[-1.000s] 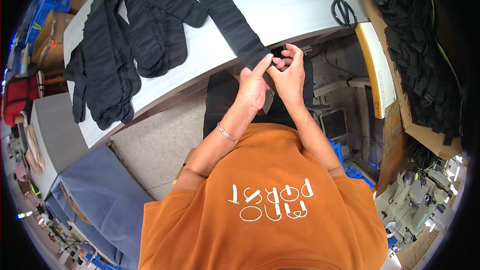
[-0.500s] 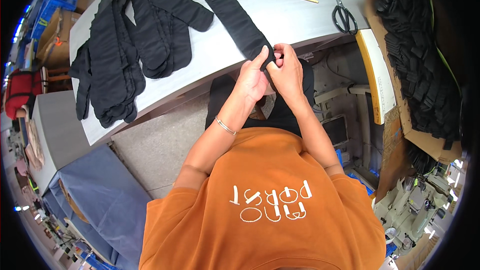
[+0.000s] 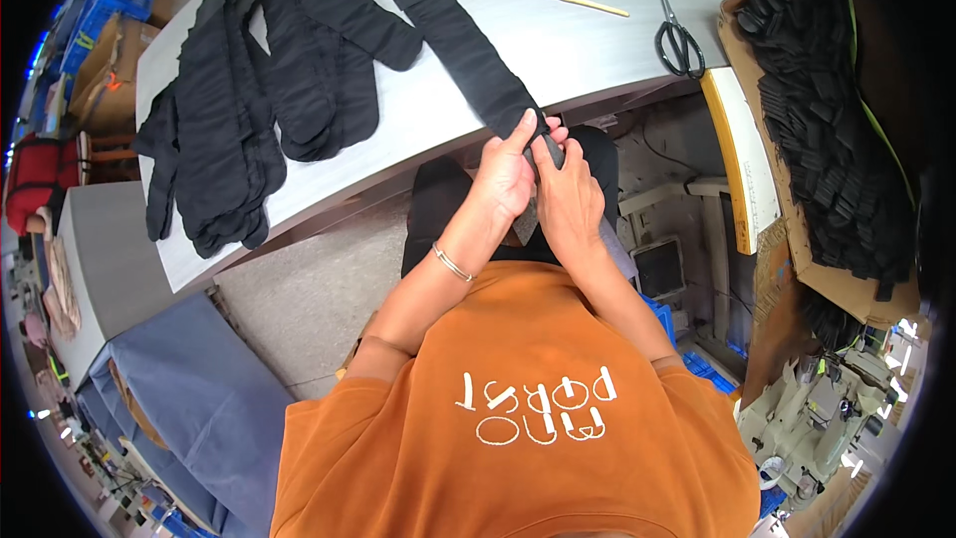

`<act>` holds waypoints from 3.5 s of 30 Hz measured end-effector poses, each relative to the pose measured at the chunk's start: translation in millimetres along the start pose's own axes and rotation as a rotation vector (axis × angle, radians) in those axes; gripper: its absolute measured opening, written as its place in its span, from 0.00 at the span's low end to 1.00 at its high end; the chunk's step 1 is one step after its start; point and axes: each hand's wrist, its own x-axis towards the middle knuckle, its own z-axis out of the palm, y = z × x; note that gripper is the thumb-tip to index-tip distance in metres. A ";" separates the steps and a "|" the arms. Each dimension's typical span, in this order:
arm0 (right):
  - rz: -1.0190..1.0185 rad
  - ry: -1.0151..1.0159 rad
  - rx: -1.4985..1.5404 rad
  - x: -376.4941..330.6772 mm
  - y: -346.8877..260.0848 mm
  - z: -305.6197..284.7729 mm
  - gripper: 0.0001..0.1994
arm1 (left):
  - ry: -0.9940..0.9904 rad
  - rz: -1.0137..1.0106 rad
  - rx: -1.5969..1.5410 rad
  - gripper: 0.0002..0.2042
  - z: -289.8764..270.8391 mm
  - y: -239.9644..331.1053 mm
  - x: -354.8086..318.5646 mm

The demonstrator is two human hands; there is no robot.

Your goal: The recorder is seen at a workbench turning black fabric straps inside out and inspecting them as part of an assembly process.

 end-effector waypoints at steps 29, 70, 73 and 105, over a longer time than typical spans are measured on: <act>0.039 0.018 -0.058 25.9 -8.9 2.9 0.29 | -0.059 0.260 0.101 0.09 -1.8 11.9 23.8; 0.059 -0.134 0.189 49.0 -16.2 16.8 0.17 | -0.056 0.176 0.174 0.10 -7.7 32.8 26.7; -0.039 -0.199 0.167 30.0 -2.6 10.4 0.29 | 0.004 0.195 0.150 0.13 -15.6 38.5 40.1; 0.049 -0.214 0.098 8.3 7.4 -18.2 0.17 | -0.013 0.038 0.218 0.18 0.2 1.4 0.0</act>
